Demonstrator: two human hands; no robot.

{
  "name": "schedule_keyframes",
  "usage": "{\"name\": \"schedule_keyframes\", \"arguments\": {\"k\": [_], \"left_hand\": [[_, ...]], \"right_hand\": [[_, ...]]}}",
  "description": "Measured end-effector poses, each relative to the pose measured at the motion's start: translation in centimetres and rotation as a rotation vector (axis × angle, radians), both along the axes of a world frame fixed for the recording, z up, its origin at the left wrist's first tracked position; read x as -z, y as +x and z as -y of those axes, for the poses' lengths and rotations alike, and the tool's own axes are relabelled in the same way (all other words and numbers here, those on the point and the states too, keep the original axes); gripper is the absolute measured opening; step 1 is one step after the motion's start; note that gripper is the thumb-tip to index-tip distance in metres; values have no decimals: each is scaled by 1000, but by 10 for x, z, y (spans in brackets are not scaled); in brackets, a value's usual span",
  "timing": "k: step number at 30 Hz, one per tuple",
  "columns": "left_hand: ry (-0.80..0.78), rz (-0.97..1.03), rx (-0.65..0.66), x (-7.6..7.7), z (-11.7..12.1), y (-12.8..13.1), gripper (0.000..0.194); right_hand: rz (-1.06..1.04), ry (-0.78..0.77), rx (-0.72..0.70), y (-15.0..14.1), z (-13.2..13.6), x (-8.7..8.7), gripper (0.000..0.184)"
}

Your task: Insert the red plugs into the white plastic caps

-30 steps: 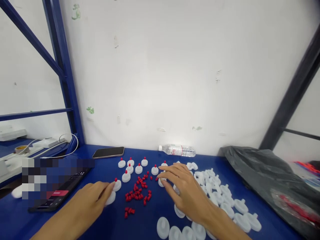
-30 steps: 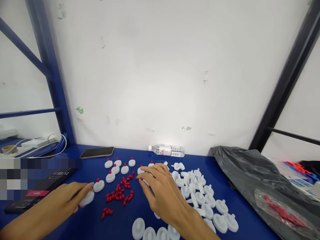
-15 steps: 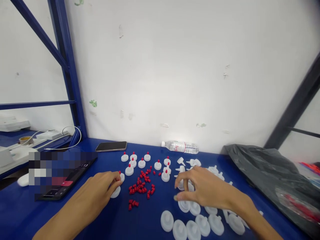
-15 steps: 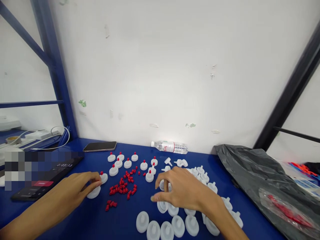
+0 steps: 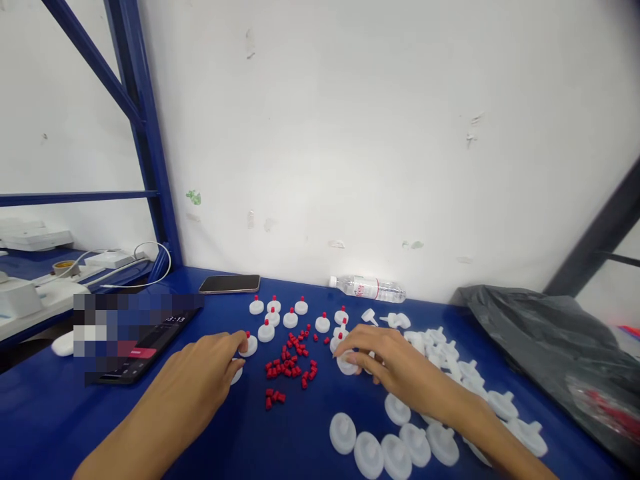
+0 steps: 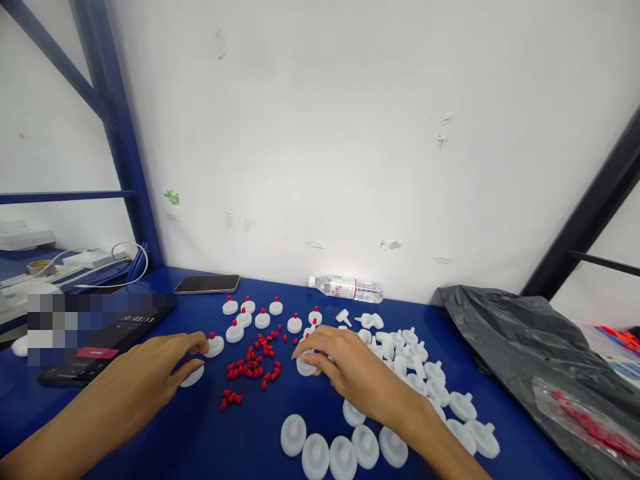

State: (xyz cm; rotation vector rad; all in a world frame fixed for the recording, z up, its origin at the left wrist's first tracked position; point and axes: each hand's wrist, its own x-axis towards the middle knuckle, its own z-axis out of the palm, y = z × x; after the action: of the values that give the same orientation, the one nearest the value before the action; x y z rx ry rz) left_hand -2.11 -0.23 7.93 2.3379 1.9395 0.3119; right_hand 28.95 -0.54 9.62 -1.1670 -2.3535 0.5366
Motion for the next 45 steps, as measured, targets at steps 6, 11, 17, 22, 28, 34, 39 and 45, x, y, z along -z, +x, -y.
{"name": "schedule_keyframes", "arguments": {"k": [6,11,17,22,28,34,39,45], "left_hand": [[-45,-16,73,-8,6,12,25],[-161,66,259,5,7,20,28],[-195,-34,235,10,3,31,27],[-172,-55,253,9,1,36,23],[-29,64,285,4,2,42,27],[17,293,441,-2,6,48,26],[-7,400,449,-13,10,51,24],[-201,747,308,-18,13,55,28]], "right_hand": [[-3,11,33,-4,2,11,16],[63,103,89,-8,3,15,13],[50,176,85,-12,7,14,16],[21,146,93,-13,8,16,27],[-92,96,42,-18,12,18,25],[-164,51,23,-22,16,19,25],[-220,38,-11,-23,18,16,27],[-412,-113,-86,-22,16,7,37]]}}
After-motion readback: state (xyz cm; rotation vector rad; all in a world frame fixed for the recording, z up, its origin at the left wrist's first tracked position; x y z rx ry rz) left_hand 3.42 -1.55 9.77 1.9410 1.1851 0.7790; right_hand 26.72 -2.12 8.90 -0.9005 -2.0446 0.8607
